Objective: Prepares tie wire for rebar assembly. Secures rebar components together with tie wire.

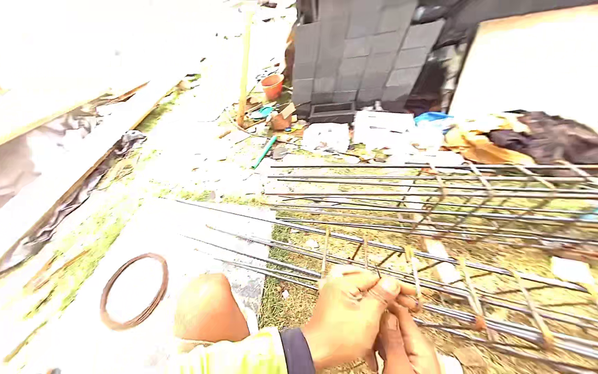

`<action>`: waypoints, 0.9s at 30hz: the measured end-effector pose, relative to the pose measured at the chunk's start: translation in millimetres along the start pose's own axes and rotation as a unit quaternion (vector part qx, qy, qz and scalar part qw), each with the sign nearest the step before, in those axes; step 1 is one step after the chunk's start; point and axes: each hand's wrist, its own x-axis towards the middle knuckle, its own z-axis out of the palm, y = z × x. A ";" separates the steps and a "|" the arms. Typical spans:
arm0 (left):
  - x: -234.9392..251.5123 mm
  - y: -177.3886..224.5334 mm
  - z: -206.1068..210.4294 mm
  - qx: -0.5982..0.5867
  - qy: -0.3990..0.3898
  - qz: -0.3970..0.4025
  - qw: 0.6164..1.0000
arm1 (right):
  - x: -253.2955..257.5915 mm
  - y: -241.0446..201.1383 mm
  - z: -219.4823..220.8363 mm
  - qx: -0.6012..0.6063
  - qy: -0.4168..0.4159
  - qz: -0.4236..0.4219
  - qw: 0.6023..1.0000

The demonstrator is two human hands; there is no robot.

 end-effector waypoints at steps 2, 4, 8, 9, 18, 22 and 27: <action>28.7 3.6 -7.3 -0.035 -0.058 -0.033 0.997 | 11.9 -7.0 -3.5 -0.025 0.074 0.003 0.997; 51.0 3.6 -8.4 -0.077 -0.102 -0.080 0.989 | 23.8 -8.7 -11.8 -0.044 0.117 0.019 0.992; 80.5 -12.3 -25.4 0.008 -0.246 -0.135 0.960 | 27.4 2.6 -32.2 -0.078 0.171 0.035 0.982; 91.2 -14.6 -41.1 0.080 -0.308 -0.130 0.939 | 23.9 3.8 -37.4 -0.078 0.183 0.047 0.979; 121.1 -141.2 -101.3 0.488 -0.503 -0.323 0.636 | -21.7 13.2 -58.9 0.059 0.237 0.137 0.960; 118.9 -174.0 -110.8 0.238 -0.378 -0.488 0.750 | -32.5 14.7 -43.9 0.055 0.254 0.142 0.955; 144.5 -155.7 -104.1 0.330 -0.278 -0.438 0.788 | -42.2 24.7 -33.5 0.061 0.260 0.159 0.951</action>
